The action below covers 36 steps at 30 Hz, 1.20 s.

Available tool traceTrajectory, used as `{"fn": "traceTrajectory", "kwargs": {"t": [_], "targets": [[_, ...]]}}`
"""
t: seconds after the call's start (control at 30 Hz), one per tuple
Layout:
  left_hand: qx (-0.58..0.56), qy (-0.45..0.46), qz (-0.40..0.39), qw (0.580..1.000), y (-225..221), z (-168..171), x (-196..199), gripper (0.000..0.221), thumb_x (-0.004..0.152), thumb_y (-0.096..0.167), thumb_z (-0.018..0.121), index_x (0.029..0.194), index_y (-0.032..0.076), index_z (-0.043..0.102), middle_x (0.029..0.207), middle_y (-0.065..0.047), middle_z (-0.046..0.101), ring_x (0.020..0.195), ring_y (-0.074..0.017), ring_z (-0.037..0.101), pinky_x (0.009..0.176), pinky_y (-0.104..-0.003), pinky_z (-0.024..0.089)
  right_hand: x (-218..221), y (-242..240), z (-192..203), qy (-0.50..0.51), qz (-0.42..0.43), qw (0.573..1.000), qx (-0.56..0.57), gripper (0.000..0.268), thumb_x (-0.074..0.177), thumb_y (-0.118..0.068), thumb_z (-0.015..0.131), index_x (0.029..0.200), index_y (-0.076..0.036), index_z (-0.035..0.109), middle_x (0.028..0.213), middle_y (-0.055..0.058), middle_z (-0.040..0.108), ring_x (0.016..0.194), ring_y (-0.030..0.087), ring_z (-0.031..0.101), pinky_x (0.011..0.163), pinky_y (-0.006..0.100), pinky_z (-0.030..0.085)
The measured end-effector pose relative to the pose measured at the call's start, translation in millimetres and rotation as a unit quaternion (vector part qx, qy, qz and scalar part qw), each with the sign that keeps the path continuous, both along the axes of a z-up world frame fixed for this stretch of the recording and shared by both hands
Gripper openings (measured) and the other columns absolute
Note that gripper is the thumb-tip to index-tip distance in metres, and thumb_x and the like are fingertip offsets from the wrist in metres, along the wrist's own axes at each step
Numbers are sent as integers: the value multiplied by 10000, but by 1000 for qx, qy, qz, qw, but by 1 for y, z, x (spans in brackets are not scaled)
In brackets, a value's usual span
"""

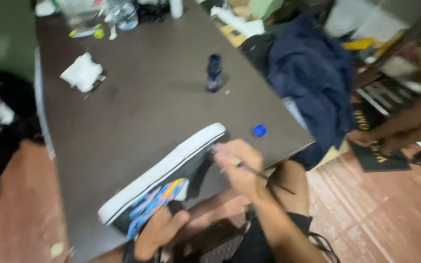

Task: The person paints the black upper part of a slip-on shoe using a small brush and blue paint from a bottle, applying the paint in short strokes while holding the shoe by the white sole.

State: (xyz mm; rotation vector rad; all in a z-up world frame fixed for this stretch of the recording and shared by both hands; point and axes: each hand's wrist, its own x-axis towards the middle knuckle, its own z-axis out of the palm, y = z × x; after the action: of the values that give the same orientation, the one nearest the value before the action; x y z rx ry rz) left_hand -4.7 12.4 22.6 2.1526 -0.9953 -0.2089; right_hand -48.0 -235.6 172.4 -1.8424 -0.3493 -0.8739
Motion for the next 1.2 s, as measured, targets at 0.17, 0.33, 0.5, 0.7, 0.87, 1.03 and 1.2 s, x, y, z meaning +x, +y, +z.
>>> {"fn": "traceTrajectory", "kwargs": {"t": [0.17, 0.33, 0.5, 0.7, 0.87, 1.03, 1.2], "targets": [[-116, 27, 36, 992, -21, 82, -7, 886, 826, 741, 387, 1354, 37, 489, 1422, -167, 485, 1348, -329, 404, 1138, -460, 213, -5, 6, -1, 25, -19, 997, 73, 108, 919, -52, 582, 949, -27, 683, 572, 49, 562, 562, 160, 618, 617, 263, 533], [-134, 39, 48, 989, -21, 83, -9, 898, 813, 749, 406, 1362, 41, 473, 1443, -164, 464, 1370, -322, 373, 1152, -463, 183, 3, 5, -22, 19, -35, 997, 60, 155, 907, 34, 546, 996, 5, 668, 639, 90, 597, 534, 141, 609, 622, 267, 603], [-164, 44, 43, 984, -23, 92, -7, 914, 823, 763, 377, 1374, 37, 452, 1452, -161, 458, 1380, -319, 368, 1157, -463, 197, 5, 10, -21, -38, -96, 991, 81, 162, 899, 114, 510, 972, 51, 640, 685, 117, 609, 501, 134, 579, 596, 277, 608], [-182, 79, 17, 980, -23, 94, -8, 885, 840, 754, 383, 1360, 42, 460, 1433, -158, 477, 1365, -317, 391, 1140, -463, 230, -4, 18, -14, 54, 78, 995, 13, 149, 887, -106, 598, 896, -9, 711, 796, 137, 672, 476, 115, 617, 493, 202, 510], [-200, 101, 6, 975, -22, 86, -6, 912, 844, 765, 377, 1353, 13, 458, 1443, -168, 459, 1374, -308, 380, 1148, -448, 216, 7, 18, -14, -6, -167, 983, 70, 139, 919, 48, 524, 976, 93, 642, 535, 71, 531, 710, 177, 577, 682, 299, 636], [-202, 104, 2, 974, -21, 96, -6, 970, 825, 798, 359, 1372, 2, 447, 1465, -162, 438, 1394, -304, 353, 1149, -445, 200, -7, 25, -8, 35, 52, 998, -11, 191, 904, -81, 560, 735, -79, 650, 750, 71, 671, 689, 164, 638, 712, 280, 502], [-200, 96, 12, 975, -19, 105, -7, 1022, 811, 830, 329, 1366, -19, 455, 1471, -172, 430, 1402, -311, 343, 1149, -447, 190, 5, 26, -3, 0, 27, 999, -23, 323, 889, -36, 550, 580, -125, 580, 715, 34, 679, 812, 223, 661, 806, 371, 490]]}}
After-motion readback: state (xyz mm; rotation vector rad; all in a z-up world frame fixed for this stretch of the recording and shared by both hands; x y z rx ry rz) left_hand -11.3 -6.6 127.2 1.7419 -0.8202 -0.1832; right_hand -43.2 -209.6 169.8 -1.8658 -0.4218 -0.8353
